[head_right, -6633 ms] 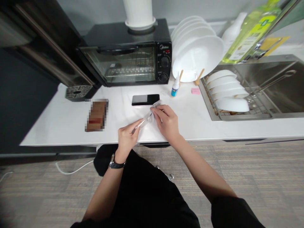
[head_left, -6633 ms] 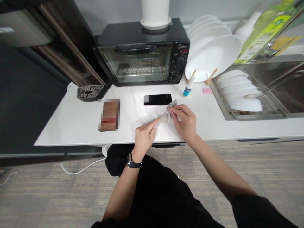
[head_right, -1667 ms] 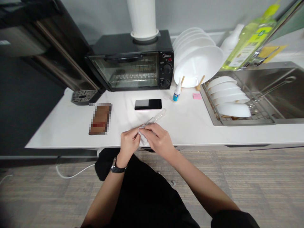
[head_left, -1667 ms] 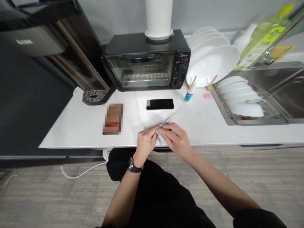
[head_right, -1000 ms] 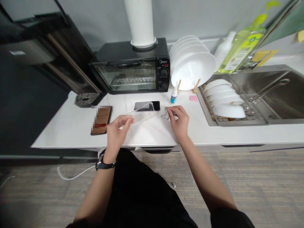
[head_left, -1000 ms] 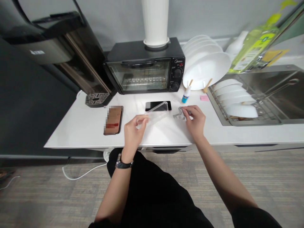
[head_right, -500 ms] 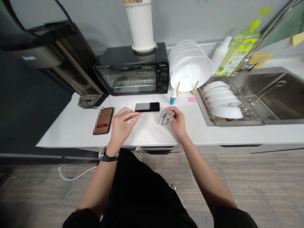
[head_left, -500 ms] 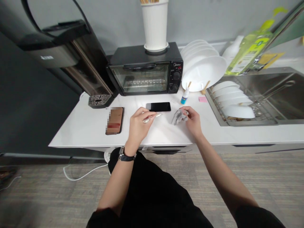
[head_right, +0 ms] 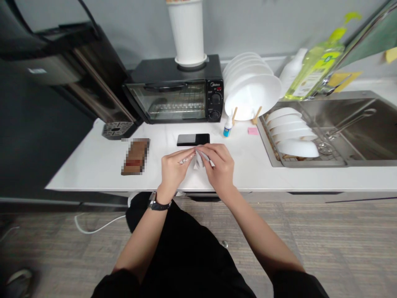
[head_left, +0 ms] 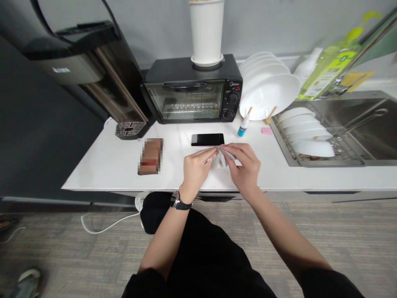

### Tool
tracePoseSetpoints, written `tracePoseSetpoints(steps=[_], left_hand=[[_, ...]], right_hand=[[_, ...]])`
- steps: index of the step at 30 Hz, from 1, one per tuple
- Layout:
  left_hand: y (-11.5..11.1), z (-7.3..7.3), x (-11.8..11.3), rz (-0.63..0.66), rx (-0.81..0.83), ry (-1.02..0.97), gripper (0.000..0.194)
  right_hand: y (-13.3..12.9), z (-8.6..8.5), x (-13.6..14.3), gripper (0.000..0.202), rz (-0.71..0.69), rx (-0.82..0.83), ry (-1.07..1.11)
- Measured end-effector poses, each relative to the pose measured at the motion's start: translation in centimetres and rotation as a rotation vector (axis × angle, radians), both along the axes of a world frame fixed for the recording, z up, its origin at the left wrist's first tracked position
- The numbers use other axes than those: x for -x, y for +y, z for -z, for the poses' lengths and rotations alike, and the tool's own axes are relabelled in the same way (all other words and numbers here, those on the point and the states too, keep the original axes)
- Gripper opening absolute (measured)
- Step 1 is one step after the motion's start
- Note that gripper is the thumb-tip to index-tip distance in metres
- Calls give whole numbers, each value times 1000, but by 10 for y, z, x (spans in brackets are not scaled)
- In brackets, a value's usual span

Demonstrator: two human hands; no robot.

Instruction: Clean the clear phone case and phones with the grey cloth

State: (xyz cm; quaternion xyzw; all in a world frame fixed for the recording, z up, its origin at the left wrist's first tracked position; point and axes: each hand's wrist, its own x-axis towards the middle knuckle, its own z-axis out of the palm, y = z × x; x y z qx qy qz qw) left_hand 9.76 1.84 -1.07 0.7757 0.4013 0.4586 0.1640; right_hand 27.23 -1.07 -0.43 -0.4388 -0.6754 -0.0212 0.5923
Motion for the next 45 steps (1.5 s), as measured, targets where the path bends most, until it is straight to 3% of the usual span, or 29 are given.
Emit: tracePoseSetpoints(steps=[7,11,15,20,26,36,40,45], left_hand=[[-2,-7,-3,30,0,48,42],[-1,-8,-3,32,6,62,48],[0,-8,-2,15,11,68,40],[0,-5,1,-10,14,68,25],[0,-4,0,-26,0,112,24],[0,-7,-6,35,-1,92,37],[-1,-9,-6,36,-2,96,39],[1,-9,-6,15,4,115,27]], right_hand=[[-14,9,17,37,-175,23,-93],[-11,10,12,40,-252,10,-114],[1,11,-5,40,-145,-71,-150],[11,15,-24,32,-12,-40,-139],[9,18,-18,31,50,-53,-81],[-14,19,15,38,-128,-33,-106],[-6,21,5,34,-83,-25,-126],[8,23,-18,34,-38,-24,-68]])
